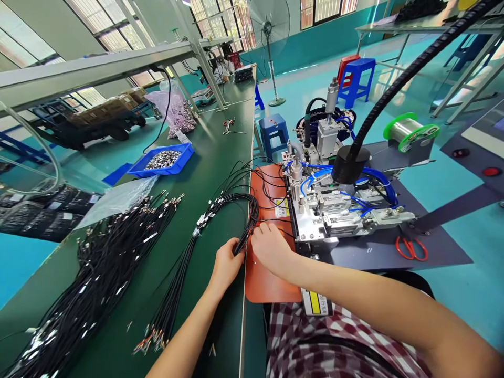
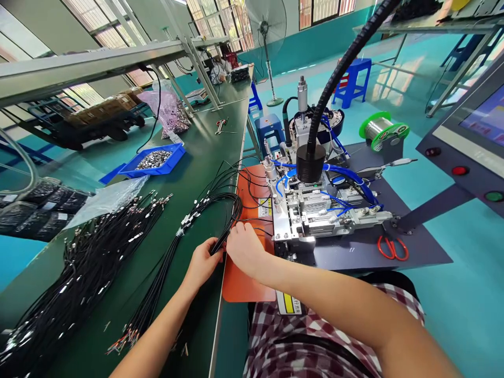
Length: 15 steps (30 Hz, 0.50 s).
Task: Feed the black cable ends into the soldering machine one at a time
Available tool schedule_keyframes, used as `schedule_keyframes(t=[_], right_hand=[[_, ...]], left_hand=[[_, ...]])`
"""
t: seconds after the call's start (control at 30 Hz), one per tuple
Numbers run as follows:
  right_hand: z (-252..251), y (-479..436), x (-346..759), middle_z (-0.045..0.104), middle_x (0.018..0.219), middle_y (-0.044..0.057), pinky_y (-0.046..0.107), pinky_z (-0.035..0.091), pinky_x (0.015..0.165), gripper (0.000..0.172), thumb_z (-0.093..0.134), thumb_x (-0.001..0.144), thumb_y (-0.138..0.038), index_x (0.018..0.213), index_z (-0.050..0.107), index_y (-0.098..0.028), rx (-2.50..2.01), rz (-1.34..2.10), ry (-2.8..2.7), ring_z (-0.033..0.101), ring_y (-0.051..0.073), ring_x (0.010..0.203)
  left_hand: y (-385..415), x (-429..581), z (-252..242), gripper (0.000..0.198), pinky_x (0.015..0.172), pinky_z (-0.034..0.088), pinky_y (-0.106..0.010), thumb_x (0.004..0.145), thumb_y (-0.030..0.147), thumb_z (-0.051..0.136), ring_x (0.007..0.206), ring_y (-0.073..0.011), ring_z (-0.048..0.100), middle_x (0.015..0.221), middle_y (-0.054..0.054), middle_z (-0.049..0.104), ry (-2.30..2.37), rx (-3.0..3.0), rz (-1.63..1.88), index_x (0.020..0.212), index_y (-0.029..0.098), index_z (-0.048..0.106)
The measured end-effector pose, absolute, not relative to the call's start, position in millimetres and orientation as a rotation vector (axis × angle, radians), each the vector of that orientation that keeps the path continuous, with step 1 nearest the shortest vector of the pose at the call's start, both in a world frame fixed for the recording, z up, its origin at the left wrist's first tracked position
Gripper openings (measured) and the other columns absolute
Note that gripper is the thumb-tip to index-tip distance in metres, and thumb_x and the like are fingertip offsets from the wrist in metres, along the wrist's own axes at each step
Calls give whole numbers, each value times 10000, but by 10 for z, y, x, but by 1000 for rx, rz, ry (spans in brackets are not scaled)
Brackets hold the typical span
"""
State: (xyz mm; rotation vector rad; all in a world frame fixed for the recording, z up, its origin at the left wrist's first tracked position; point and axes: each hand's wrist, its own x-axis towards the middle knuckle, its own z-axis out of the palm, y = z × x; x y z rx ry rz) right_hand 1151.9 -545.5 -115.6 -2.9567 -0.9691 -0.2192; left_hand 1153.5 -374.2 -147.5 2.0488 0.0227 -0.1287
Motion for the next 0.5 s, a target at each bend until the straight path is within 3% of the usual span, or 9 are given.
schedule_keyframes(t=[0.2,0.37,0.5], right_hand=[[-858,-5686,11672,575,918,166,325,430,616,182,474,813,-40,960,570,-88,-2932,-247,-613,547,257,827],[-770,-5749,11749,571,962,138,310,455,649,171,455,872,-75,1020,536,-102,-2889,-158,-464,581,232,824],[-820,-5804,11606,579,988,126,347,451,736,147,469,933,-193,1021,563,-121,-2780,-170,-726,567,248,904]], left_hand=[[-3776,11485,-1422,183,538,419,-238,744,295,596,546,-116,558,672,23,616,120,1884,-137,879,173,585],[-3931,11503,-1410,273,601,526,-300,704,347,664,618,-170,661,758,-62,696,103,1719,-458,865,147,572],[-4019,11571,-1455,270,472,457,-212,712,346,675,584,-149,642,684,-58,688,71,1665,-581,854,146,564]])
